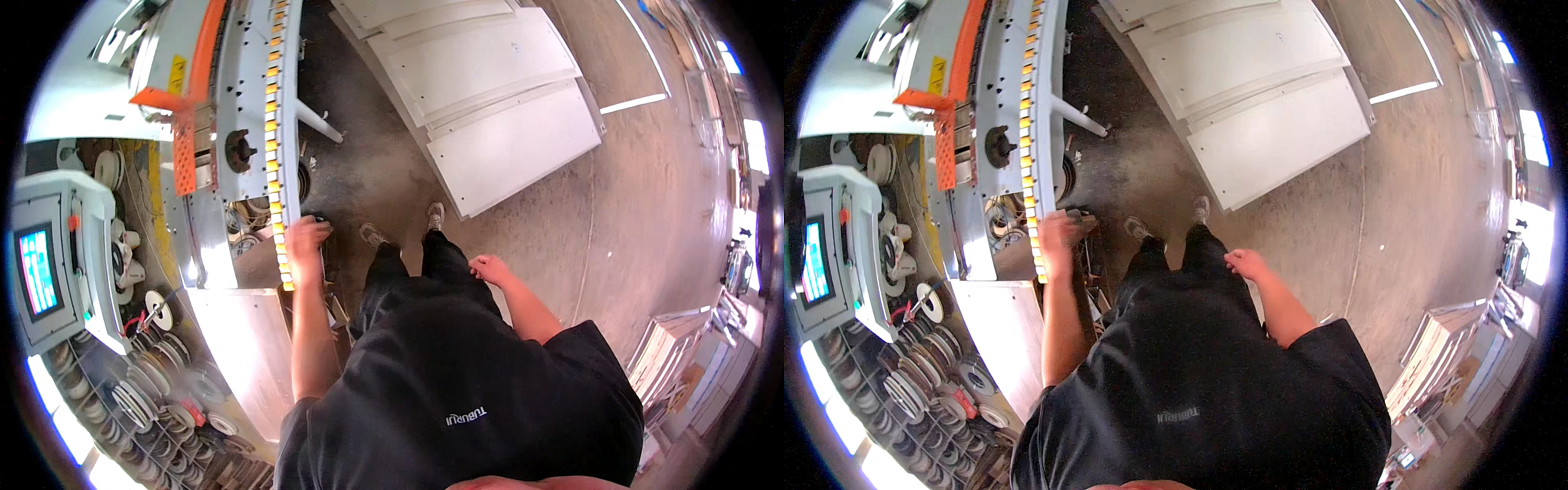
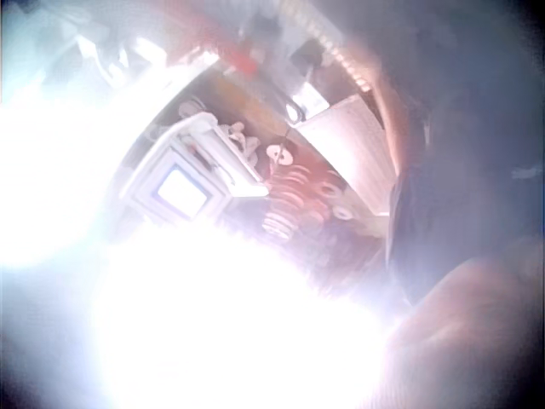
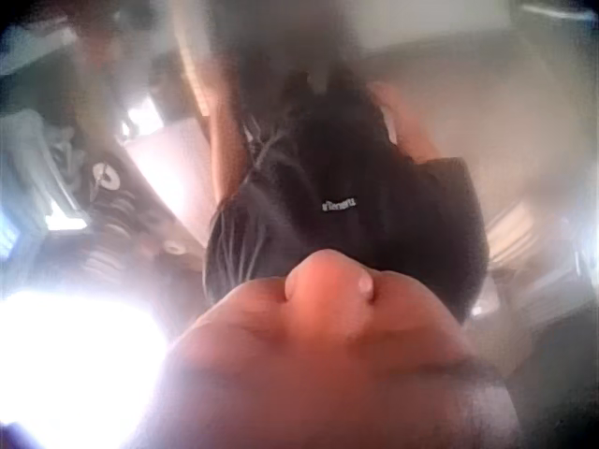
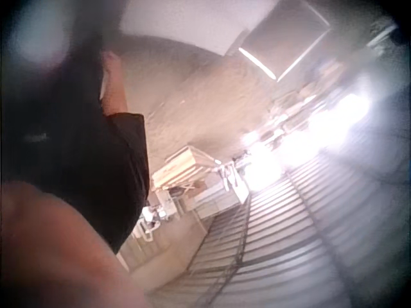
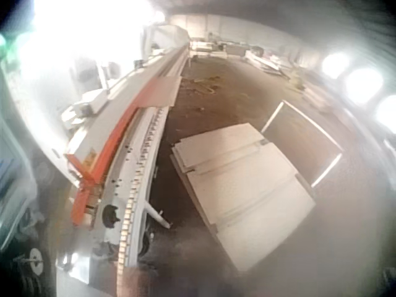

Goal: The person picks up large white rectangular panels from a stack on the floor and places them onto a conveyor belt of a machine. The person repeats this action multiple times, handling the panels one at a time.

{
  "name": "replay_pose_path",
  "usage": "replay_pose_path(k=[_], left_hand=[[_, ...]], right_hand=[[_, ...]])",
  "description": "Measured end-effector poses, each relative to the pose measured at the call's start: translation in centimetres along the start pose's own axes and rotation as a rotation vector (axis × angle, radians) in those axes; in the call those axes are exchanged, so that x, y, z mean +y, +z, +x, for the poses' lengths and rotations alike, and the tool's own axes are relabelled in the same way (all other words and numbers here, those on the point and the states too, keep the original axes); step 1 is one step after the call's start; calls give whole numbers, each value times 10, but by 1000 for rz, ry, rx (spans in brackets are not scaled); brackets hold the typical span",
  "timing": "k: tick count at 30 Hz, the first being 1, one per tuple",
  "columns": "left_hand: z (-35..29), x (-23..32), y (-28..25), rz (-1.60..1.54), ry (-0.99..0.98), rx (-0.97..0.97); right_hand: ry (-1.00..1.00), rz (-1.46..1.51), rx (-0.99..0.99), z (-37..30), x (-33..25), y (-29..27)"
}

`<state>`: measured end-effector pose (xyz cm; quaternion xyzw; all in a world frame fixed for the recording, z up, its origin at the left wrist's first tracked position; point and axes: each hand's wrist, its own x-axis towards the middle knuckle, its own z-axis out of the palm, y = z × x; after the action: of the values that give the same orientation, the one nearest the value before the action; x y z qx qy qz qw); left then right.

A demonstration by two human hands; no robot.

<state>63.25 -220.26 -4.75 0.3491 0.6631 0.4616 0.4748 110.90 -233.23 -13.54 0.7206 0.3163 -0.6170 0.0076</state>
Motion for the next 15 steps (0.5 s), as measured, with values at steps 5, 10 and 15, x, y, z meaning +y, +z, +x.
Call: replay_pose_path(k=[5, 10, 15], left_hand=[[-3, -165, 169, -74, -669, -808], [24, -296, 287, 318, -711, -892], [65, -378, 403, 158, -859, -710]], right_hand=[[-9, -102, 143, 19, 72, 2], [14, -18, 338, -10, 147, -5], [231, 122, 372, -42, 222, -18]])
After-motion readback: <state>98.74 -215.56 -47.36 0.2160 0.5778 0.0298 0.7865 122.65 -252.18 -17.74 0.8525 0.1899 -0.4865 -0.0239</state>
